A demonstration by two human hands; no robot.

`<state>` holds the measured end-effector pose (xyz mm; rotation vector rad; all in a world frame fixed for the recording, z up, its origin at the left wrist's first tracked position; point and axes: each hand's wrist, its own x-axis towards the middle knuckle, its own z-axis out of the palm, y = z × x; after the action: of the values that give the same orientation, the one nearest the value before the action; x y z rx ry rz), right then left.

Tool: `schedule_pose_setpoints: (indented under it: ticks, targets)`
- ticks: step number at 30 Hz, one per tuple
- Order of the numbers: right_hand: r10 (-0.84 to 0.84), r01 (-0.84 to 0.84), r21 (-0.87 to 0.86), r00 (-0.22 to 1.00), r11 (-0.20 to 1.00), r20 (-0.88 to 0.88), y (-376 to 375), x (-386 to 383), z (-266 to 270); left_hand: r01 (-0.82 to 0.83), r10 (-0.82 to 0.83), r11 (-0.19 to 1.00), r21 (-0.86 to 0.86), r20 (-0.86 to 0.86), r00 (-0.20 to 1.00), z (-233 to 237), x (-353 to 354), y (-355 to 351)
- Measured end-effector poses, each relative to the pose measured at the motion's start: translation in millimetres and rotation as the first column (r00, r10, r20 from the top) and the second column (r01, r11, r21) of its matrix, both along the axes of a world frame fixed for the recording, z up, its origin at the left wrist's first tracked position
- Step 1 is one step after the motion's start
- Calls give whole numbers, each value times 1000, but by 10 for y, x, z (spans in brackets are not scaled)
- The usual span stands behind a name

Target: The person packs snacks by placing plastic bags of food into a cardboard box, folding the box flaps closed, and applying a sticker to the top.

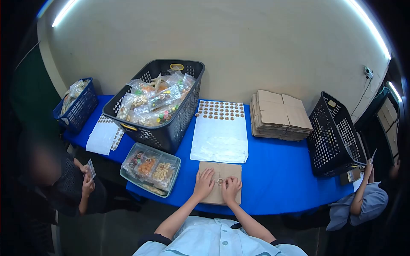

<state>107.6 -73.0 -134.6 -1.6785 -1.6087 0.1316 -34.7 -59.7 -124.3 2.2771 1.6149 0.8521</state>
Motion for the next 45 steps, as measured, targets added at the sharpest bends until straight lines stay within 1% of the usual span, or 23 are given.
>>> schedule_pose_setpoints:
  ticks: [3, 6, 12, 18, 21, 24, 27, 30, 33, 36, 37, 39, 42, 45]
  targets:
    - [35, -36, -12, 996, 999, -87, -29, 33, 32, -3, 3, 1000, 11, 5, 1000, 14, 2, 23]
    - [10, -13, -25, 994, 1000, -110, -1, 24, -12, -10, 10, 1000, 11, 9, 1000, -4, 5, 10]
    - [25, -29, -58, 997, 998, -72, -14, 13, 48, -16, 16, 1000, -2, 4, 1000, 0, 2, 36]
    - [20, -20, -34, 1000, 999, -11, -35, -25, 84, -31, 31, 999, -12, -16, 999, 81, 40, 17]
    - [14, -14, -2, 996, 1000, 88, -44, -35, 86, -39, 39, 999, -10, -16, 999, 46, 51, 11]
    - [11, -10, -50, 999, 999, 32, -44, -43, 77, -48, 48, 999, -22, -10, 999, 37, 51, 9]
    - [6, -5, -24, 999, 1000, 43, -38, -39, 73, -46, 45, 998, -33, -14, 999, 35, 55, 1]
    - [-56, 56, -15, 998, 998, -4, 11, -52, 102, -44, 44, 999, -21, -10, 999, 27, 52, 4]
    - [-83, 92, -76, 989, 993, 123, 62, -93, 137, -48, 48, 998, -41, -11, 999, 3, 50, 83]
    - [-40, 73, -217, 988, 973, 152, 134, -47, 208, -58, 59, 992, -115, 8, 998, 29, 52, 180]
    - [-15, 44, -211, 991, 976, 136, 112, -20, 206, -62, 66, 988, -145, 22, 998, 53, 76, 194]
    - [31, -11, -186, 994, 982, 105, 135, 50, 225, -89, 90, 992, -88, 14, 996, 43, 117, 185]
    - [67, -59, -49, 982, 997, 177, 91, 86, 151, -118, 118, 993, -16, 10, 993, -34, 176, 137]
    - [30, -31, 5, 986, 1000, 166, 79, 59, 142, -114, 114, 993, 28, 20, 993, -73, 164, 112]
